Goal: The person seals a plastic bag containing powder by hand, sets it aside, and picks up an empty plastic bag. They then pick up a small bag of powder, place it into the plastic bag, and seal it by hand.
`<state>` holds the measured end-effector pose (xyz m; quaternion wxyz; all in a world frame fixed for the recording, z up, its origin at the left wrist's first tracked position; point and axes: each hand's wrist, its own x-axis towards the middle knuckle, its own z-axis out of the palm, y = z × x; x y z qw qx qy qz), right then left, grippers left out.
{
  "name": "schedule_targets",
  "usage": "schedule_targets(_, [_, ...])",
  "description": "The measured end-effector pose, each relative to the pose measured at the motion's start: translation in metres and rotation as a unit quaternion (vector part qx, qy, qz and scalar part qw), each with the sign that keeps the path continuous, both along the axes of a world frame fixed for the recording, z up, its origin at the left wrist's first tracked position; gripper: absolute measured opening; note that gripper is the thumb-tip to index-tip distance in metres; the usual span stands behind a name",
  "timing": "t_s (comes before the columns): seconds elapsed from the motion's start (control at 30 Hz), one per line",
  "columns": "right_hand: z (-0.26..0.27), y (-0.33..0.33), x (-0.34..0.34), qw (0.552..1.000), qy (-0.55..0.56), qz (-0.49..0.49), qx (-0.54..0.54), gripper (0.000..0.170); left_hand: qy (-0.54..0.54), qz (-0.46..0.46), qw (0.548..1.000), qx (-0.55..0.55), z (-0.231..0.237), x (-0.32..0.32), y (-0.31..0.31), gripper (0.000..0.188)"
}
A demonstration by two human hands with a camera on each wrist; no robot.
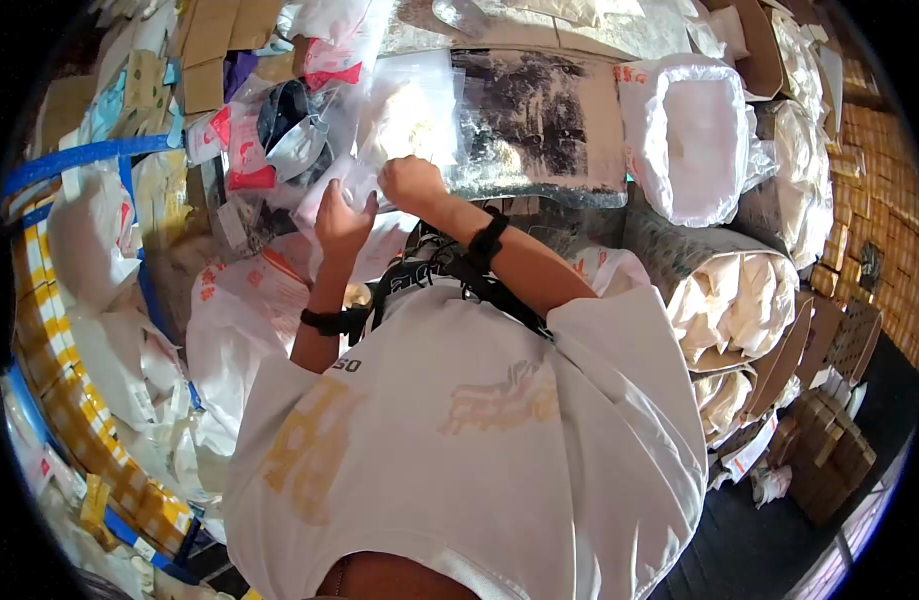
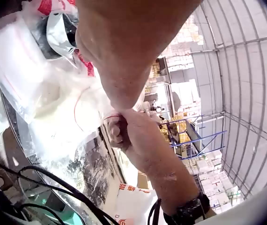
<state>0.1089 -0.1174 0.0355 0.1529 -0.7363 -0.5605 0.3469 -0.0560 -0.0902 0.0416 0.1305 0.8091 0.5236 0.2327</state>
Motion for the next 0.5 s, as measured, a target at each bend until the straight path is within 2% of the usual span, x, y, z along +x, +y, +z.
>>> schedule_targets(0.1, [0.0,-0.004,-0.001,0.999,-0.003,0.043,-0.001,0.03,-0.079,0.056,0.975,-0.198,-0.025,-0.017,0.001,0.029])
schedule_targets(0.13, [-0.004,-0.006,0.001,0.998,-0.026,0.061,-0.015,0.03,-0.045,0.07,0.982,-0.168,-0.033,-0.025,0.005,0.025])
schedule_targets(0.23, [-0.005,-0.008,0.013,0.993,-0.056,0.103,-0.033,0.03,-0.008,0.127,0.972,-0.197,-0.035,-0.049,0.013,0.019])
schedule_targets(0.27, [-0.005,-0.008,0.014,0.992,-0.054,0.106,-0.051,0.03,0.004,0.114,0.983,-0.142,-0.042,-0.056,0.015,0.016])
schedule_targets(0.37, [-0.007,0.0,0.014,0.991,-0.065,0.092,-0.072,0.032,-0.09,0.017,0.952,-0.292,-0.039,-0.066,0.018,0.019])
schedule_targets(0.4, [-0.003,0.004,0.016,0.992,-0.052,0.079,-0.083,0.034,-0.237,-0.043,0.916,-0.322,-0.04,-0.066,0.015,0.024])
schedule_targets(0.5, [-0.011,0.016,0.025,0.995,0.011,0.063,-0.08,0.035,-0.377,-0.05,0.757,-0.531,-0.035,-0.075,0.007,0.025])
